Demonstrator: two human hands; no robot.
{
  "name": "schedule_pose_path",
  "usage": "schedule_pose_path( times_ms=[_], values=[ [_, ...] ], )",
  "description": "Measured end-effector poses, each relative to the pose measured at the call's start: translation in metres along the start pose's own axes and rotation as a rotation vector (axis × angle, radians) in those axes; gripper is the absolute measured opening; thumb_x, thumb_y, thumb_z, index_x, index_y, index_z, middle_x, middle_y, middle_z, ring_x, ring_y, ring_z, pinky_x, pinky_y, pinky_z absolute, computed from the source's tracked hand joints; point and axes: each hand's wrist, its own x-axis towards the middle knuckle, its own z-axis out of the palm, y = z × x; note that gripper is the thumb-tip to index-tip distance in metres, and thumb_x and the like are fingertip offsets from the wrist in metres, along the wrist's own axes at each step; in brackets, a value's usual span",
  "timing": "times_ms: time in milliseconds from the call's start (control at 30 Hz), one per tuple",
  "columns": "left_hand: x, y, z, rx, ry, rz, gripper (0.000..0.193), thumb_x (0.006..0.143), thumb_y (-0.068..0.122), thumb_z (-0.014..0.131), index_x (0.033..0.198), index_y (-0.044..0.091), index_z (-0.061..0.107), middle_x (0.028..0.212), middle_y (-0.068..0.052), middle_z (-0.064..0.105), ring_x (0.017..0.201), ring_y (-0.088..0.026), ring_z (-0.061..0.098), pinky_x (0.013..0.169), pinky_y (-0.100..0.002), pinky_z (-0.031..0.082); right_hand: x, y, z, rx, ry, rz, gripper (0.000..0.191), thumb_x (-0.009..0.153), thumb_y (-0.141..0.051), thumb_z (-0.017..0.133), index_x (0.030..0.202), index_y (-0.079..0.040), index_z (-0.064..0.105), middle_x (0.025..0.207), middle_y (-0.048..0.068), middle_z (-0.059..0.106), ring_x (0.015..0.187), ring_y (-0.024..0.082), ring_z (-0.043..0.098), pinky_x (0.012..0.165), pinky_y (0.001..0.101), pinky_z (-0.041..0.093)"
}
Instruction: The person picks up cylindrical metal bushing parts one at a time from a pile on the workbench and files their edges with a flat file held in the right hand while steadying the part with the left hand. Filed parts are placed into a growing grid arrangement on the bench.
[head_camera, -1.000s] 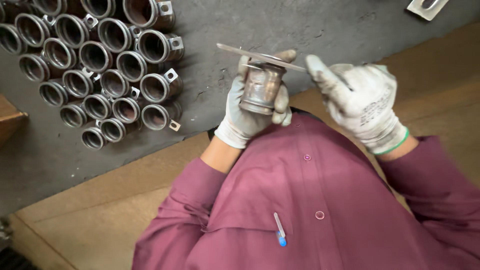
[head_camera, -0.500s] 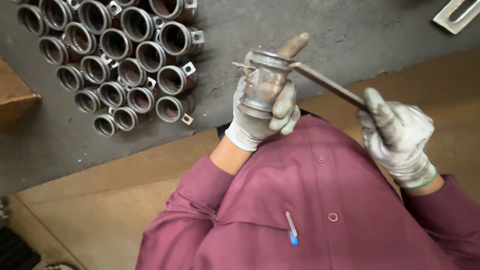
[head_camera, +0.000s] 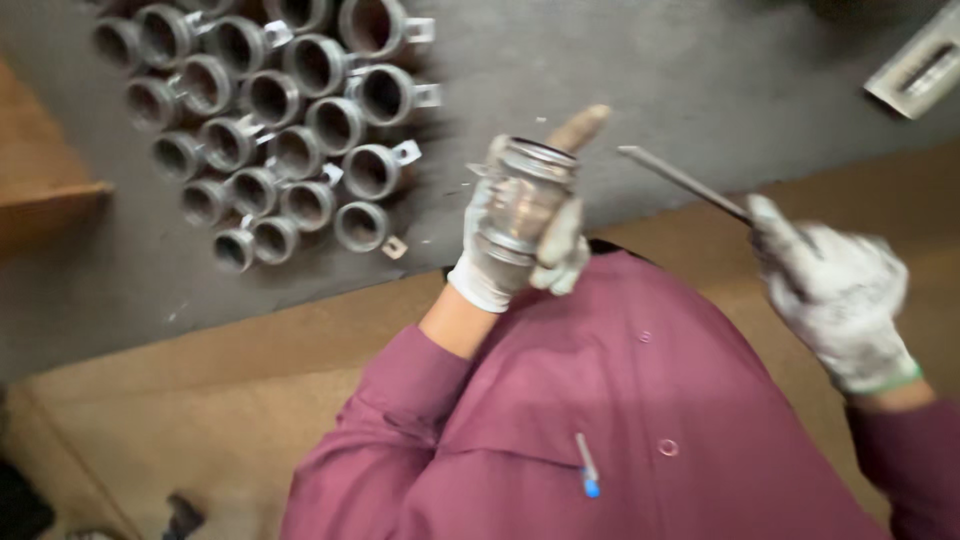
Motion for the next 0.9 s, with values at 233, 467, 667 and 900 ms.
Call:
schedule_pose_path(
  times_ms=[233, 467, 667, 900],
  values=[
    [0.003, 0.0, 0.015, 0.137, 0.07, 0.016, 0.085, 0.102, 0.06, 0.054, 0.167, 0.019, 0.017, 0.087, -0.025, 0.072, 0.065, -0.033, 0.07, 0.069, -0.047, 0.059, -0.012, 0.012, 0.035, 0.471, 0.118, 0.434, 0.035, 0.112, -0.009, 0.069, 0.146, -0.004, 0.065, 0.081, 0.013, 0.064, 0.069, 0.012, 0.059, 0.066, 0.0261, 0.05],
    [0.006, 0.02, -0.008, 1.703, 0.269, 0.455, 0.038, 0.089, 0.006, 0.083, 0.119, 0.011, 0.06, 0.145, -0.023, 0.057, 0.135, -0.037, 0.059, 0.111, -0.054, 0.049, 0.044, 0.03, 0.055, 0.577, 0.161, 0.439, 0.033, 0.111, -0.01, 0.07, 0.141, 0.003, 0.065, 0.111, 0.018, 0.073, 0.083, 0.01, 0.061, 0.081, 0.0292, 0.054],
    [0.01, 0.053, -0.017, 2.8, 0.51, 0.489, 0.025, 0.081, 0.023, 0.083, 0.091, 0.008, 0.065, 0.151, -0.024, 0.049, 0.143, -0.045, 0.04, 0.119, -0.063, 0.026, 0.055, 0.034, 0.07, 0.55, 0.187, 0.485, 0.038, 0.107, -0.017, 0.071, 0.141, -0.002, 0.066, 0.126, 0.02, 0.073, 0.09, 0.023, 0.071, 0.086, 0.0327, 0.055],
    [0.087, 0.137, 0.0, 3.333, 0.72, 0.317, 0.008, 0.088, 0.012, 0.063, 0.084, 0.007, 0.068, 0.125, -0.016, 0.067, 0.122, -0.037, 0.059, 0.107, -0.054, 0.044, 0.054, 0.03, 0.077, 0.276, 0.243, 0.374, 0.036, 0.109, -0.02, 0.071, 0.142, -0.006, 0.067, 0.129, 0.02, 0.071, 0.112, 0.038, 0.071, 0.096, 0.0414, 0.056]
  ],
)
